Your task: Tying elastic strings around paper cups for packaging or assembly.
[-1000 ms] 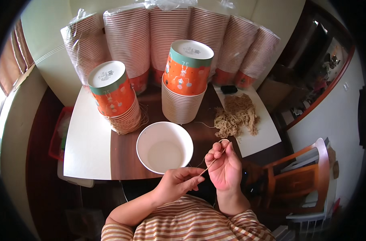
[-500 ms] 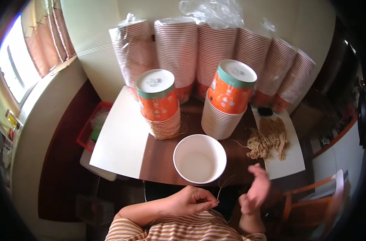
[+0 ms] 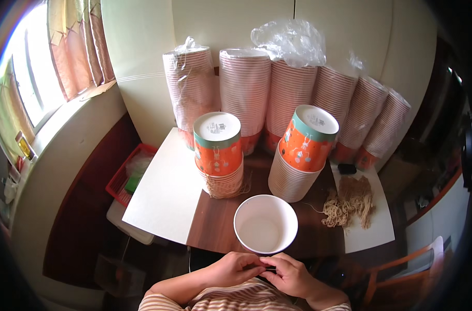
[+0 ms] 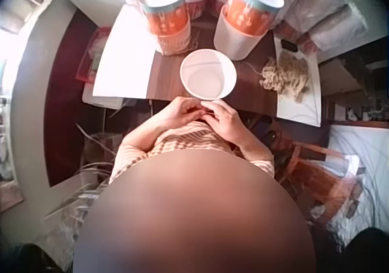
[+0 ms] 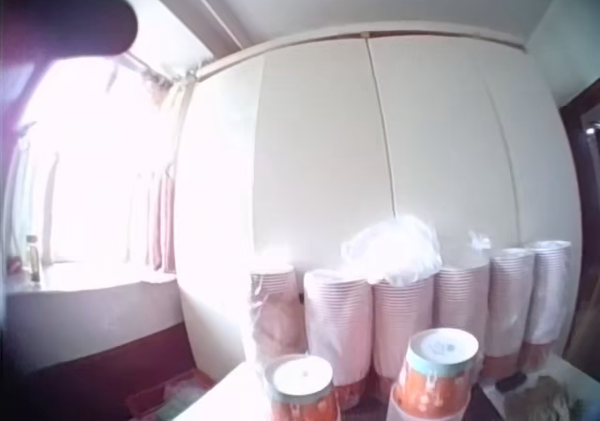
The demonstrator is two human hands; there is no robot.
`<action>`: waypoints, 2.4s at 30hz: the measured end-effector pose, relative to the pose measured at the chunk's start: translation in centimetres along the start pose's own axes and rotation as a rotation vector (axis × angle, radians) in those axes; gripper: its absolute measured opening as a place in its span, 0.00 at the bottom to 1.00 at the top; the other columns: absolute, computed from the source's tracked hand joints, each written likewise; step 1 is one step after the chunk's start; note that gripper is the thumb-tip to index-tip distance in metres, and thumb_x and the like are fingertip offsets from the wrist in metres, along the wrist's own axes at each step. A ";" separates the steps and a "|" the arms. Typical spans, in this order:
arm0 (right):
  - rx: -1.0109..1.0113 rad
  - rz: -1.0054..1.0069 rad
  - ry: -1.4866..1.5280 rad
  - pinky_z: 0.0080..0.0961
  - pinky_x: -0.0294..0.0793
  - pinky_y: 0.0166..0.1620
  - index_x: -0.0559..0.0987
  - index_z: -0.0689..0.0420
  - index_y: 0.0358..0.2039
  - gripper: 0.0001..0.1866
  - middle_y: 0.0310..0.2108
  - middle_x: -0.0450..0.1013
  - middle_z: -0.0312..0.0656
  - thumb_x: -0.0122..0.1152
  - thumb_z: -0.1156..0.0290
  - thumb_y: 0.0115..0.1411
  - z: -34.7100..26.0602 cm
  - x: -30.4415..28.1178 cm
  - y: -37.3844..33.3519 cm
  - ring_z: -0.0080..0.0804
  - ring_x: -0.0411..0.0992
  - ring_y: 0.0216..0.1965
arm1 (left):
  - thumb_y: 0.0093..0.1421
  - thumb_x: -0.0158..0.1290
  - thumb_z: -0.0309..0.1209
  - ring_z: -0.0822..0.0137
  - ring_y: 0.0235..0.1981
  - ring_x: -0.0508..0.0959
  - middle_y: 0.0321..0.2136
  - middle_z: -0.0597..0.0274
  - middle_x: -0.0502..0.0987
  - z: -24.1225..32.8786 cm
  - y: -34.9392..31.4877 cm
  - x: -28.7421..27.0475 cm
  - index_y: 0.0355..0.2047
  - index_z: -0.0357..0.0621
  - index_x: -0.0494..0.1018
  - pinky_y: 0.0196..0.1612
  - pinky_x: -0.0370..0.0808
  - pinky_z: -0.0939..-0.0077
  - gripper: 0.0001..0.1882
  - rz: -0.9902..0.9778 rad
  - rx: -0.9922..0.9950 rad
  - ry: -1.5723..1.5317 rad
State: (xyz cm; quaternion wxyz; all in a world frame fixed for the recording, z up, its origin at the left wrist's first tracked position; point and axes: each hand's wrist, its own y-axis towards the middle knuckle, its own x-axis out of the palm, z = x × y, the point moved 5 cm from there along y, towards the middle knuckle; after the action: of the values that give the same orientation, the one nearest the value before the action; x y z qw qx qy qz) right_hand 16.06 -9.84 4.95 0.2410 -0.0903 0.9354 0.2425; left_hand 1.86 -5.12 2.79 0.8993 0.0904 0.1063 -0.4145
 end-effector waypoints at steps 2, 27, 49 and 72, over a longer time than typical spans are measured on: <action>-0.051 0.029 -0.104 0.24 0.76 0.32 0.77 0.61 0.38 0.15 0.33 0.74 0.43 0.68 0.78 0.49 -0.9 -0.2 0.8 0.32 0.76 0.30 | 0.62 0.52 0.30 0.70 0.26 0.77 0.26 0.56 0.78 -0.3 -0.1 -0.4 0.35 0.35 0.75 0.31 0.74 0.76 0.09 0.001 -0.011 0.008; 0.027 0.016 0.085 0.22 0.71 0.28 0.77 0.60 0.31 0.06 0.25 0.73 0.41 0.64 0.81 0.52 0.9 -0.2 1.1 0.31 0.72 0.24 | 0.46 0.55 0.29 0.69 0.30 0.74 0.29 0.64 0.70 2.9 -1.3 -1.0 0.37 0.39 0.75 0.34 0.72 0.75 0.16 0.169 0.780 0.929; 0.503 0.040 0.030 0.19 0.69 0.26 0.79 0.64 0.26 0.07 0.20 0.74 0.35 0.59 0.72 0.54 12.3 0.9 11.8 0.17 0.68 0.22 | 0.54 0.53 0.22 0.61 0.28 0.75 0.29 0.56 0.73 -5.4 6.6 -12.7 0.38 0.38 0.77 0.32 0.72 0.71 0.10 0.447 0.304 0.598; 0.414 0.113 -0.139 0.31 0.71 0.27 0.78 0.61 0.24 0.06 0.20 0.74 0.46 0.58 0.72 0.52 12.2 2.2 12.8 0.38 0.74 0.21 | 0.56 0.54 0.24 0.62 0.31 0.77 0.29 0.54 0.76 -8.5 9.2 -12.7 0.37 0.38 0.78 0.35 0.73 0.73 0.09 0.292 0.064 0.312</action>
State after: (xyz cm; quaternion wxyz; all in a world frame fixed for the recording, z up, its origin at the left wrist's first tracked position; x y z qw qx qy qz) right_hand 15.46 7.23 -0.21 0.3043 0.0304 0.9500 0.0638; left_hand -0.13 12.13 -1.31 0.9191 0.1964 0.2167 -0.2640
